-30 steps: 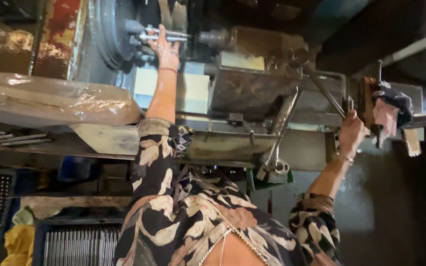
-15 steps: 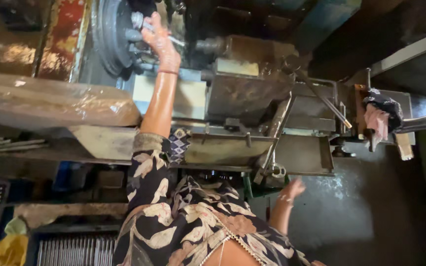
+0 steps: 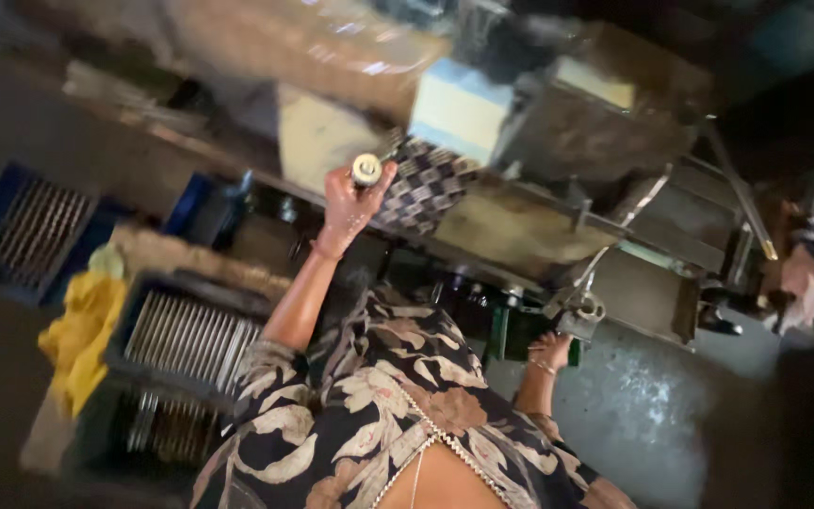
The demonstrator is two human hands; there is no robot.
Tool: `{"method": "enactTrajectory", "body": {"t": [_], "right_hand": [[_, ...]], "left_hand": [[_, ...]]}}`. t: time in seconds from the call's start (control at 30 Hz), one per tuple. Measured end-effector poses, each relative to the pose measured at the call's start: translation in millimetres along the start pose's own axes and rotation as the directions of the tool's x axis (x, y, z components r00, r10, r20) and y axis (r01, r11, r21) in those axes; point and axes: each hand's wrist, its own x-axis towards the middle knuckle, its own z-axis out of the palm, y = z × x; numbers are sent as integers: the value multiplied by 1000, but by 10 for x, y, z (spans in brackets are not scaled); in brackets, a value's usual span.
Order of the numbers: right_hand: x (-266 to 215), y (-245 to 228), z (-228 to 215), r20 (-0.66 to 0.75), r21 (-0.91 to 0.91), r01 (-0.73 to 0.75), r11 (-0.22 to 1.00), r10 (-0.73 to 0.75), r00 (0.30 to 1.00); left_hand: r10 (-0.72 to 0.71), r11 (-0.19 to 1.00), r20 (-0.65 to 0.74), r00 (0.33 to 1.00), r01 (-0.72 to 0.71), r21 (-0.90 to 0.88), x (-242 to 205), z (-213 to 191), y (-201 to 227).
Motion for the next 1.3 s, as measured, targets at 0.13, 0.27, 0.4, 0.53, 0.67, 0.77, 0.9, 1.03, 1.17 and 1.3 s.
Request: {"method": "enactTrajectory", "body": {"t": [0.13, 0.27, 0.4, 0.53, 0.67, 0.77, 0.9, 1.03, 1.17, 1.3], "right_hand": [[-134, 721, 635, 244, -232, 0, 973, 58, 968], [-888, 1559, 1605, 559, -594, 214, 776, 206, 803], [-1933, 2209, 2344, 866, -500, 537, 680, 375, 332], [-2703, 2681, 2626, 870, -492, 324, 808, 464, 164], [-3082, 2921, 2725, 874, -485, 357, 798, 452, 177], [-3269, 2935, 2725, 893, -441, 441, 782, 432, 127], [-3496, 2797, 2725, 853, -500, 479, 721, 506, 129], [-3739, 2707, 2759, 770, -629, 348, 695, 617, 160], [-4011, 2855, 2694, 820, -569, 154, 808, 544, 179], [-4029, 2985, 2547, 929, -370, 351, 860, 344, 137]], "left_hand": [[233, 855, -138, 963, -135, 500, -723, -789, -231], [148, 854, -306, 940, 35, 520, -1325, -1258, -495], [-202, 970, -526, 826, 244, 11, -1685, -1567, -783], [-291, 956, -573, 767, 210, -205, -1967, -1857, -937], [-401, 897, -608, 685, 159, -412, -2228, -2126, -889], [-355, 896, -638, 683, 54, -441, -2377, -2247, -761], [27, 990, -701, 713, 78, 117, -2556, -2441, -597], [115, 988, -684, 720, -15, 151, -2637, -2526, -560], [-143, 990, -806, 574, 68, -127, -2583, -2560, -616], [-240, 953, -756, 609, 0, -302, -2526, -2553, -632]]}}
